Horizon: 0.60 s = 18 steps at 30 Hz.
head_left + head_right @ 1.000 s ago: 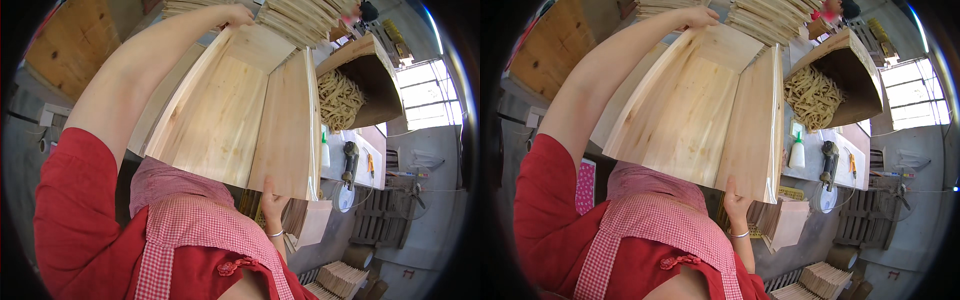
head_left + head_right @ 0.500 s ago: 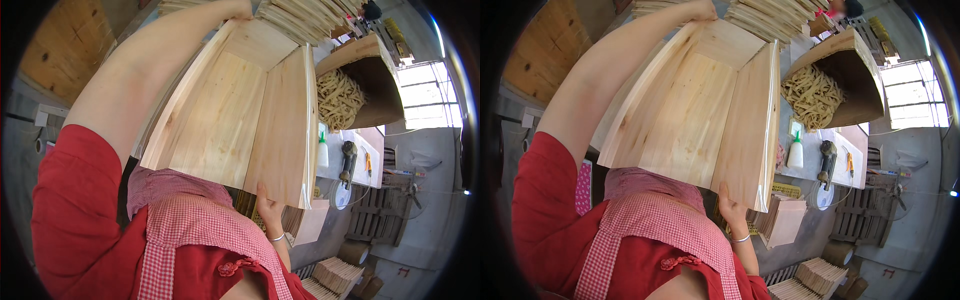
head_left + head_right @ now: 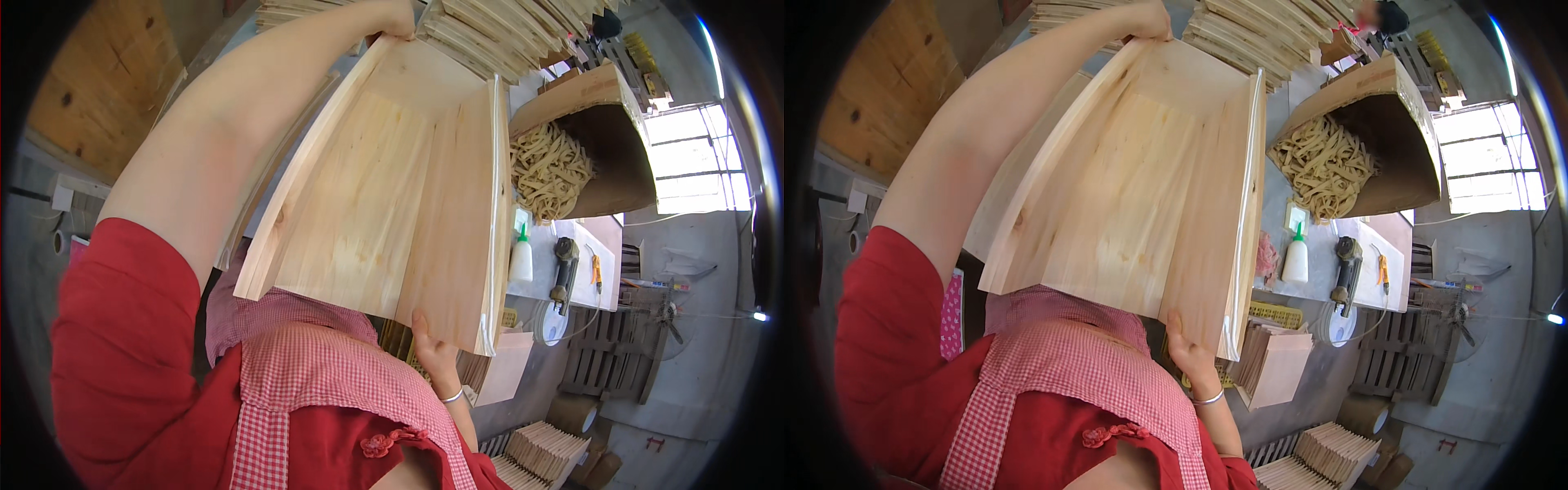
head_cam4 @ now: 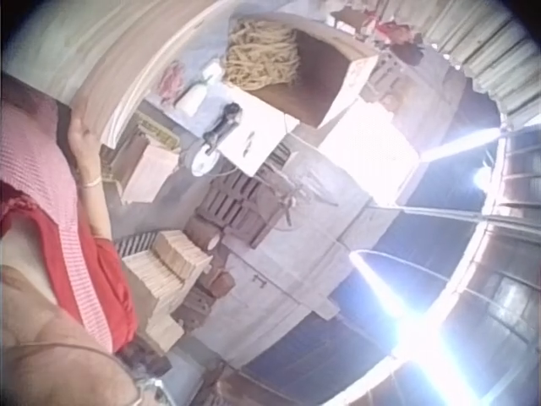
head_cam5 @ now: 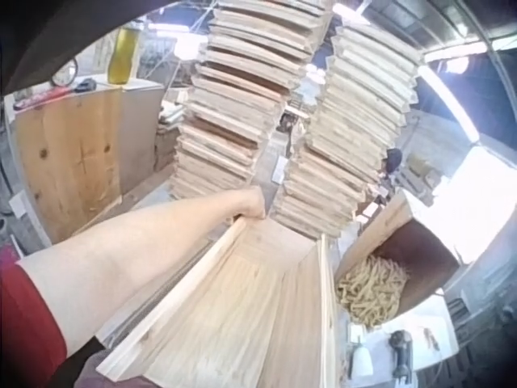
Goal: Assembling wooden boxes by applying glue to side panels, joining them, and securing the structure with rubber bands.
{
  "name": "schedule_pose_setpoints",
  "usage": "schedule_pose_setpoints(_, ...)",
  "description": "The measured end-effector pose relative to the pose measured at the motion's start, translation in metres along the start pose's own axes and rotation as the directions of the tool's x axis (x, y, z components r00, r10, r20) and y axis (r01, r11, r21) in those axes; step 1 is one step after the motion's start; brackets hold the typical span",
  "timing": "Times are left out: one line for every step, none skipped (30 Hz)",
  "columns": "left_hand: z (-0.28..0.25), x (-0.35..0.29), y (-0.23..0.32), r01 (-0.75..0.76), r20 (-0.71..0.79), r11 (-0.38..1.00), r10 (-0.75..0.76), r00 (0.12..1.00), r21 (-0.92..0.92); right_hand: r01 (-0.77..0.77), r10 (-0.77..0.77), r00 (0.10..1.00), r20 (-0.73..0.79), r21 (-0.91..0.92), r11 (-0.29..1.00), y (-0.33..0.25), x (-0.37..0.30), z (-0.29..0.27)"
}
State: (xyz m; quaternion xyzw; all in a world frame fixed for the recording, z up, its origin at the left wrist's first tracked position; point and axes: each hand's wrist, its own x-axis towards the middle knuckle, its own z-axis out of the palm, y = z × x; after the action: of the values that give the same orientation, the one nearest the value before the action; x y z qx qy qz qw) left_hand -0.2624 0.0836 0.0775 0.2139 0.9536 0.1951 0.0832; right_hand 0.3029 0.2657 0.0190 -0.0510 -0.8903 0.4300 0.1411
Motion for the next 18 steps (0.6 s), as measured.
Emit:
schedule_pose_setpoints(-0.003,0.0,0.003,-0.006,0.019,0.998,0.005,1.0,0.058,0.002,-0.001,1.0,0.021,-0.023,1.0,-0.002,0.001,-0.001)
schedule_pose_setpoints(-0.005,-0.001,0.008,-0.029,0.048,0.987,0.021,0.999,0.156,-0.009,0.01,1.0,0.027,-0.015,1.0,-0.003,0.002,-0.002)
schedule_pose_setpoints(-0.008,-0.004,0.01,-0.052,0.069,0.97,0.037,0.997,0.236,-0.012,0.013,0.999,0.04,-0.034,0.999,-0.004,0.003,-0.002)
schedule_pose_setpoints(-0.011,-0.006,0.013,-0.034,0.074,0.981,0.02,0.997,0.189,-0.027,0.028,0.999,0.039,-0.024,0.999,-0.005,0.003,-0.002)
schedule_pose_setpoints(-0.013,-0.012,0.013,0.039,0.063,0.999,-0.037,0.997,-0.032,-0.056,0.056,0.998,0.04,0.014,0.998,-0.005,0.002,-0.002)
schedule_pose_setpoints(-0.016,-0.018,0.013,0.131,0.074,0.956,-0.116,0.991,-0.262,-0.046,0.045,0.999,0.031,0.011,0.999,-0.005,0.002,-0.002)
schedule_pose_setpoints(-0.019,-0.023,0.015,0.057,0.026,0.973,-0.052,0.998,-0.223,-0.049,0.048,0.999,0.022,0.035,0.998,-0.004,0.002,-0.001)
schedule_pose_setpoints(-0.021,-0.03,0.017,0.008,-0.01,0.982,-0.01,1.0,-0.191,-0.076,0.075,0.997,0.014,0.081,0.994,-0.003,0.003,-0.001)
schedule_pose_setpoints(-0.024,-0.036,0.02,-0.012,-0.023,0.986,0.008,1.0,-0.166,-0.019,0.019,1.0,0.001,0.034,0.999,-0.002,0.003,0.0)
schedule_pose_setpoints(-0.026,-0.042,0.024,-0.031,-0.035,0.99,0.026,0.999,-0.141,0.012,-0.012,1.0,-0.007,0.008,1.0,-0.001,0.005,0.001)
schedule_pose_setpoints(-0.029,-0.049,0.029,-0.019,-0.023,0.992,0.016,1.0,-0.124,0.035,-0.035,0.999,-0.024,0.017,0.999,0.0,0.005,0.002)
schedule_pose_setpoints(-0.033,-0.058,0.031,-0.001,-0.012,0.995,0.0,1.0,-0.102,0.039,-0.039,0.999,-0.012,-0.036,0.999,0.0,0.006,0.002)
schedule_pose_setpoints(-0.036,-0.068,0.033,0.044,0.023,0.967,-0.04,0.999,-0.25,0.04,-0.04,0.999,-0.008,-0.054,0.998,0.0,0.008,0.002)
schedule_pose_setpoints(-0.038,-0.08,0.035,0.094,0.058,0.916,-0.078,0.995,-0.391,0.045,-0.046,0.999,-0.001,-0.07,0.997,0.0,0.009,0.001)
schedule_pose_setpoints(-0.038,-0.096,0.034,0.145,0.095,0.842,-0.111,0.989,-0.52,-0.001,0.001,1.0,0.016,-0.045,0.999,-0.001,0.009,0.0)
schedule_pose_setpoints(-0.037,-0.117,0.03,0.043,-0.044,0.81,-0.085,0.995,-0.584,-0.049,0.049,0.998,0.036,-0.019,0.999,-0.001,0.007,-0.001)
schedule_pose_setpoints(-0.035,-0.142,0.023,-0.067,-0.185,0.777,-0.065,0.981,-0.626,-0.098,0.098,0.993,0.06,0.007,0.995,-0.002,0.004,-0.003)
schedule_pose_setpoints(-0.033,-0.168,0.016,-0.178,-0.315,0.733,-0.052,0.948,-0.656,-0.087,0.081,0.994,0.073,0.081,0.993,-0.002,0.001,-0.006)
